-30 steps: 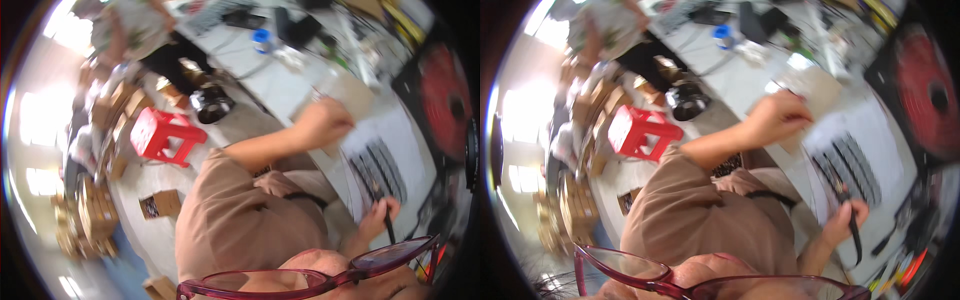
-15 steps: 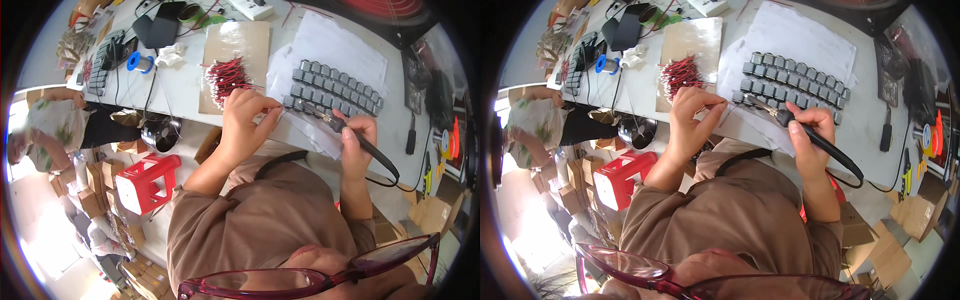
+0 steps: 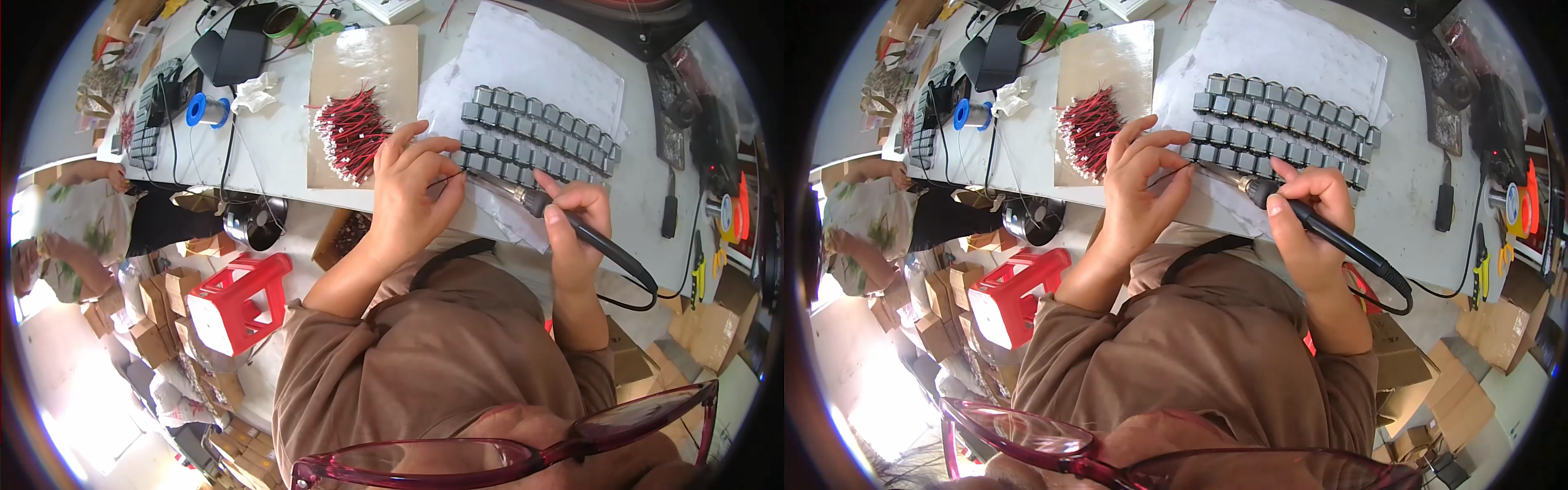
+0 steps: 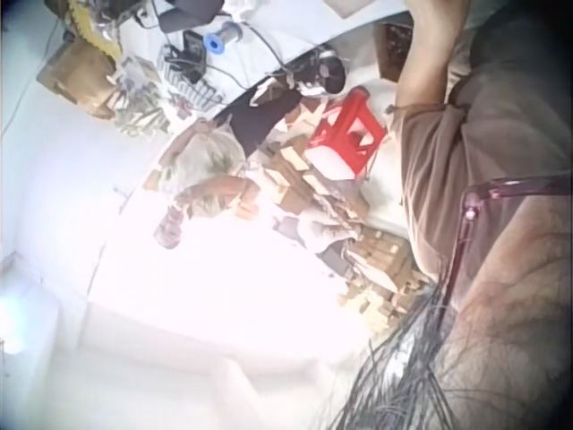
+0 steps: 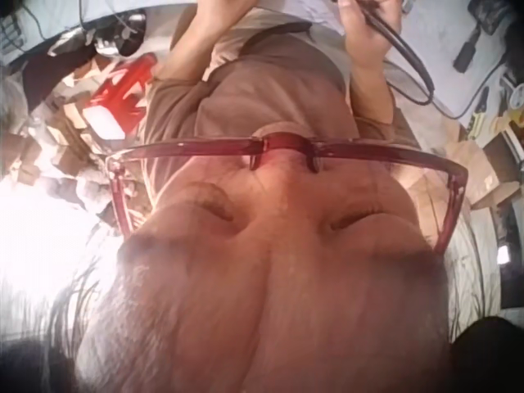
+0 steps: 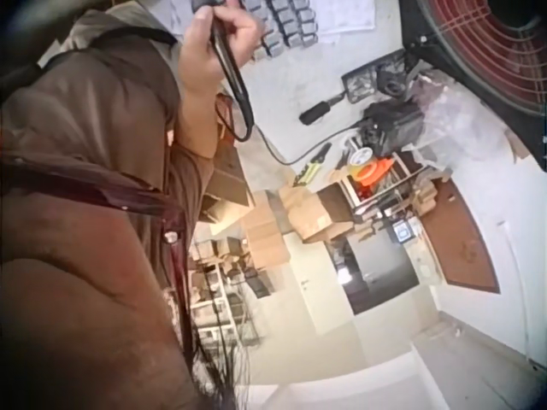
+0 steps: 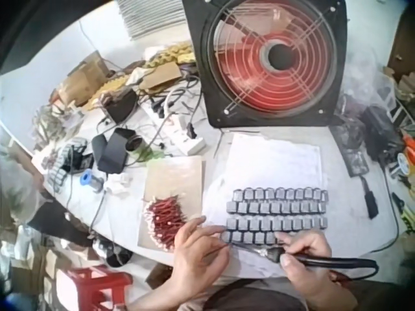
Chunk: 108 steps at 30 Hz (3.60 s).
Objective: Soldering wires onto a set of small electronic components on a workbench.
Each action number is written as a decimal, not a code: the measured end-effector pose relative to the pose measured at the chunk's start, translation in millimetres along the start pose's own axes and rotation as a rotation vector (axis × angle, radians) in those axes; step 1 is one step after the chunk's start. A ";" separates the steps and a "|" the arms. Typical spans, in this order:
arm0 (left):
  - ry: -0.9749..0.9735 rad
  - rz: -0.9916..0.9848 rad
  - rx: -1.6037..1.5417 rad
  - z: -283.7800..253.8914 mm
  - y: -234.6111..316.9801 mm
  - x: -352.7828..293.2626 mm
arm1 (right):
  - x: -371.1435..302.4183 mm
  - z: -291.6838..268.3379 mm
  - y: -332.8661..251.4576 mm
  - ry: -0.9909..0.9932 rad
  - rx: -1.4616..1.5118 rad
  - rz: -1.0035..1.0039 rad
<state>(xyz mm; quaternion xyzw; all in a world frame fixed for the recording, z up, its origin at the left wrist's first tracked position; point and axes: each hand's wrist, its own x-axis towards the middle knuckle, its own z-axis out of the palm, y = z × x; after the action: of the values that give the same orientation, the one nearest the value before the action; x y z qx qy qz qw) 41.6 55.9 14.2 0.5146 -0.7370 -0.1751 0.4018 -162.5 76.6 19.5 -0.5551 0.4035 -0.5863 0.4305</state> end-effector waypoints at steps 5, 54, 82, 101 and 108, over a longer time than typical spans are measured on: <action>-0.014 0.004 0.021 -0.9 1.6 1.6 | -0.6 -0.4 0.2 -0.004 -0.016 0.003; 0.047 0.151 0.233 -4.2 9.5 -3.1 | -2.2 -10.4 3.8 0.022 0.073 -0.005; -0.019 0.098 0.109 8.9 7.3 -4.2 | -10.8 -14.0 10.1 0.007 0.007 -0.055; 0.001 0.108 0.139 10.0 10.4 -2.0 | -10.3 -15.2 10.1 0.067 0.053 -0.051; 0.016 0.145 0.145 6.2 12.9 -0.4 | -8.3 -13.7 7.2 0.102 0.026 -0.046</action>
<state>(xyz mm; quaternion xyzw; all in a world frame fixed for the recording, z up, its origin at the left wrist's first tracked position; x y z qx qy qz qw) 28.9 60.6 18.9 0.4890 -0.7799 -0.0877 0.3808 -175.7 82.2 9.3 -0.5280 0.4044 -0.6286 0.4031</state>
